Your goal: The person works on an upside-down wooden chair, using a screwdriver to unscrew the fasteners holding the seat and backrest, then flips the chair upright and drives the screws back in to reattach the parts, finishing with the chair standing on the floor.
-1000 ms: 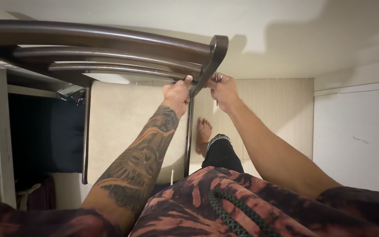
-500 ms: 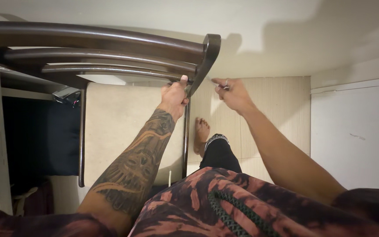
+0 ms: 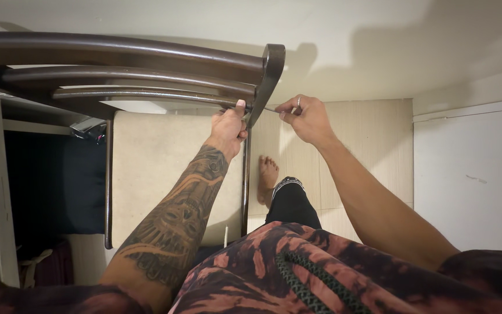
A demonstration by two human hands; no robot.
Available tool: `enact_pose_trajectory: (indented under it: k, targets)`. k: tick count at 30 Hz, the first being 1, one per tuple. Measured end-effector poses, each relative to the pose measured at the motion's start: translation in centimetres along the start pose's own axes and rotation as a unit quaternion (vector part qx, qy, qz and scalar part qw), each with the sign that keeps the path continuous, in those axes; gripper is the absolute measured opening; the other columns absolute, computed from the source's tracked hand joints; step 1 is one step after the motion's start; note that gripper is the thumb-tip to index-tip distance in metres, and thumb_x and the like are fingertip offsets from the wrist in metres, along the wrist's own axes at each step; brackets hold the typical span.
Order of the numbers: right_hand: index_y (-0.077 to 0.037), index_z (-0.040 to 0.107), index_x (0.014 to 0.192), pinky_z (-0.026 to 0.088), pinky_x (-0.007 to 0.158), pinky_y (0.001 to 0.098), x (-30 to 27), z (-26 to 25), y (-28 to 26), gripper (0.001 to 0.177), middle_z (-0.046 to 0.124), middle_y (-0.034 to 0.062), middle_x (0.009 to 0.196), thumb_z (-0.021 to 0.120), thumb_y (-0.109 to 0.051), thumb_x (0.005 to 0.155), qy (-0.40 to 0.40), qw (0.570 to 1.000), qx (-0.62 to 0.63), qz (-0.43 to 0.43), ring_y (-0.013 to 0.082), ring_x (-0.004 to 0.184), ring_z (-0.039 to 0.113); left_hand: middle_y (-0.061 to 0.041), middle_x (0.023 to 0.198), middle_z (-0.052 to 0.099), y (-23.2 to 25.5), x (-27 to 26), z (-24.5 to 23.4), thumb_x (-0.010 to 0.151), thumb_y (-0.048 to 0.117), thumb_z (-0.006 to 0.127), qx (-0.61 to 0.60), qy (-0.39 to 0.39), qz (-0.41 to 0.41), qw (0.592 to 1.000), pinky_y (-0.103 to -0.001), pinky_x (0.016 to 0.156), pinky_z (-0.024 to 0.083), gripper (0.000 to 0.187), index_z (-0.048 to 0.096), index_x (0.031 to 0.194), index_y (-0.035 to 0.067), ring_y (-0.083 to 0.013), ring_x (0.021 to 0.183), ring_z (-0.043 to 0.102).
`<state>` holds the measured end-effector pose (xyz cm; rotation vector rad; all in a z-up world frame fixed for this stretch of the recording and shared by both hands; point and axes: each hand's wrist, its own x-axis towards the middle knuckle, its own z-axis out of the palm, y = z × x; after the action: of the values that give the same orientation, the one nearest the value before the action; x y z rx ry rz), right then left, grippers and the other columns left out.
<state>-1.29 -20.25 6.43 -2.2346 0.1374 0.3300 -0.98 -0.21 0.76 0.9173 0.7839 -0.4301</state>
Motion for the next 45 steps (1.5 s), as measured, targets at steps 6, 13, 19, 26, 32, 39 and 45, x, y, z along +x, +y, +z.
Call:
enact_pose_trajectory:
  k: [6, 13, 19, 26, 32, 39, 45]
  targets:
    - [-0.008, 0.08, 0.097, 0.05, 0.063, 0.0303, 0.6, 0.3, 0.0, 0.016, 0.071, 0.0039, 0.077, 0.077, -0.012, 0.081, -0.003, 1.0, -0.013, -0.025, 0.0117, 0.065, 0.059, 0.004, 0.063, 0.044, 0.3, -0.3, 0.1, 0.096, 0.023, 0.07, 0.009, 0.004, 0.004, 1.0, -0.03, 0.044, 0.031, 0.024, 0.051, 0.092, 0.009, -0.0086, 0.047, 0.035]
    - [-0.007, 0.081, 0.097, 0.05, 0.063, 0.0314, 1.1, 0.7, 0.5, 0.016, 0.072, 0.0077, 0.078, 0.077, -0.011, 0.082, -0.016, 0.999, -0.02, -0.045, 0.0129, 0.065, 0.058, 0.003, 0.062, 0.045, 0.2, -0.2, -0.1, 0.096, 0.023, 0.071, 0.012, 0.003, 0.01, 1.0, -0.031, 0.044, 0.03, 0.025, 0.052, 0.09, 0.007, -0.0092, 0.048, 0.035]
    - [-0.005, 0.079, 0.095, 0.054, 0.07, 0.032, 2.4, -0.1, 0.9, 0.013, 0.075, 0.0089, 0.082, 0.077, -0.013, 0.085, -0.056, 0.989, -0.057, -0.128, 0.0158, 0.07, 0.067, 0.004, 0.062, 0.043, -0.1, 0.0, -0.1, 0.095, 0.024, 0.071, 0.016, 0.008, 0.011, 1.0, -0.031, 0.044, 0.031, 0.024, 0.053, 0.09, 0.009, -0.0089, 0.047, 0.034]
    - [-0.002, 0.075, 0.096, 0.052, 0.069, 0.0398, 1.5, -0.1, -0.4, 0.013, 0.07, 0.0159, 0.086, 0.075, -0.008, 0.085, -0.027, 0.97, -0.097, -0.223, 0.0285, 0.074, 0.067, 0.004, 0.06, 0.043, -0.1, -0.2, 0.2, 0.094, 0.023, 0.072, 0.015, 0.017, 0.023, 0.999, -0.032, 0.043, 0.03, 0.025, 0.053, 0.089, 0.009, -0.01, 0.047, 0.036]
    - [-0.005, 0.076, 0.098, 0.053, 0.076, 0.0409, 1.1, 0.4, -0.3, 0.009, 0.07, 0.0146, 0.088, 0.074, -0.012, 0.093, -0.019, 0.979, -0.124, -0.163, 0.0294, 0.081, 0.068, 0.003, 0.06, 0.044, 0.0, -0.3, 0.2, 0.094, 0.023, 0.074, 0.013, 0.023, 0.026, 0.999, -0.031, 0.043, 0.03, 0.027, 0.053, 0.087, 0.006, -0.01, 0.047, 0.036]
    - [-0.003, 0.07, 0.095, 0.054, 0.072, 0.0421, 1.8, 0.2, 0.2, 0.015, 0.067, 0.0146, 0.086, 0.074, -0.01, 0.082, -0.039, 0.975, -0.078, -0.207, 0.0329, 0.077, 0.068, 0.0, 0.06, 0.046, 0.3, -0.6, 0.3, 0.095, 0.025, 0.073, 0.042, 0.036, 0.016, 0.998, -0.031, 0.043, 0.033, 0.028, 0.056, 0.087, 0.004, -0.0109, 0.047, 0.038]
    - [-0.007, 0.078, 0.098, 0.052, 0.076, 0.0422, 2.0, 0.1, 0.4, 0.007, 0.072, 0.0133, 0.093, 0.074, -0.011, 0.094, -0.022, 0.965, -0.141, -0.222, 0.0321, 0.085, 0.069, 0.002, 0.061, 0.045, -0.2, -0.1, 0.2, 0.094, 0.024, 0.073, 0.021, 0.012, 0.039, 0.999, -0.031, 0.041, 0.031, 0.027, 0.055, 0.087, 0.005, -0.0101, 0.047, 0.037]
